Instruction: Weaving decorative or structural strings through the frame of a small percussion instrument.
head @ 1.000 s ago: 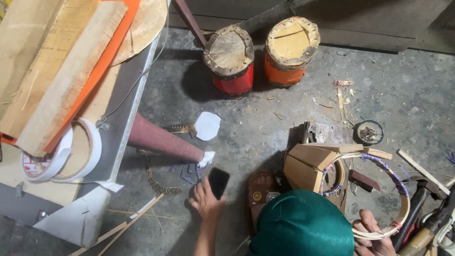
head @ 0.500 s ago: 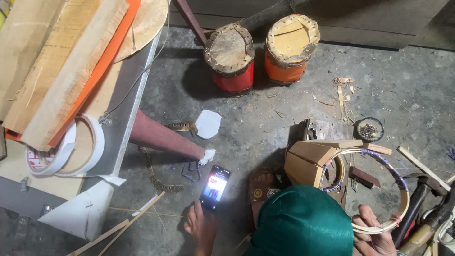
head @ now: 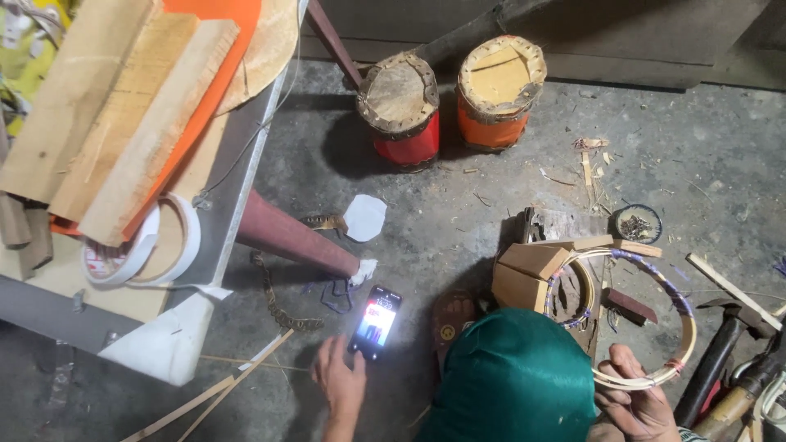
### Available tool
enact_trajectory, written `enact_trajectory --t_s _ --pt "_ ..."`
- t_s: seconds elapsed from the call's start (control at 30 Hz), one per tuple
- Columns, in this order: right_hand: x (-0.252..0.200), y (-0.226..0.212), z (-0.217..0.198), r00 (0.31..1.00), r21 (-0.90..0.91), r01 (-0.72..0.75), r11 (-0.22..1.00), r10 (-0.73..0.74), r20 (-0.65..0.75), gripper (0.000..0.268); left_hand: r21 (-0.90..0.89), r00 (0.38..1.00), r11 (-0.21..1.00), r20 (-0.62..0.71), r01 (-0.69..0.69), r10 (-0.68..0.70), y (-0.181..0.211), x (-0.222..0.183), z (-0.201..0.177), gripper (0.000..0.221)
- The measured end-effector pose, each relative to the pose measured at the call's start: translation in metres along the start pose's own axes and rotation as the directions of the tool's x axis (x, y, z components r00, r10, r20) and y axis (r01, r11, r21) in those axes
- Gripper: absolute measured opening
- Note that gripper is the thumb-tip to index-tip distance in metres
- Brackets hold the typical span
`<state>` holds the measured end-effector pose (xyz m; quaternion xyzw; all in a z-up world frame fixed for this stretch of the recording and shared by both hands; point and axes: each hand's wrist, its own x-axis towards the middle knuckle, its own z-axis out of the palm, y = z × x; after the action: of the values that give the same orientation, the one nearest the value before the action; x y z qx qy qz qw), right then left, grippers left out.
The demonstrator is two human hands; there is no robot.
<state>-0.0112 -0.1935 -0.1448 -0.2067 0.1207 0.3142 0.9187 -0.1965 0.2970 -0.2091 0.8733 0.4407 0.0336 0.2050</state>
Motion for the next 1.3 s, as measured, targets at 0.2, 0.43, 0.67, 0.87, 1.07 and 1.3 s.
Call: enact_trajectory --t_s 0.2,0.43,0.67,0.87,1.07,1.3 --pt "0.009 0.001 0.01 0.987 -0.012 0.024 1.0 -0.022 0.157 0.023 -0.302 0.916 0.911 -0.367 -0.282 0.163 0.103 0.017 -0.142 0.038" --pt "0.014 0.005 0.04 0.988 -0.071 0.04 0.997 -0.029 0.148 0.01 -0.394 0.637 0.503 -0.532 -0.769 0.557 0.288 -0.053 -0.279 0.017" --pt "0.03 0.019 -0.007 0.997 -0.198 -0.005 0.98 -0.01 -0.075 0.014 -0.314 0.126 0.063 -0.184 -0.947 0.975 0.418 -0.123 -0.199 0.017" --pt "0.035 0.027 0.032 0.96 -0.481 -0.004 0.876 -0.131 -0.248 0.024 0.207 0.268 0.171 0.745 -0.963 0.61 0.403 -0.16 -0.075 0.019" --pt "0.037 0.024 0.064 0.995 -0.638 -0.022 0.77 -0.044 -0.087 0.017 -0.151 0.465 0.868 0.793 -0.474 0.392 0.437 -0.171 -0.146 0.028" --pt "0.062 0.024 0.069 0.981 -0.859 0.157 0.488 0.021 0.192 0.013 -0.083 0.507 0.822 0.751 -0.564 0.423 0.415 -0.138 -0.134 0.018"
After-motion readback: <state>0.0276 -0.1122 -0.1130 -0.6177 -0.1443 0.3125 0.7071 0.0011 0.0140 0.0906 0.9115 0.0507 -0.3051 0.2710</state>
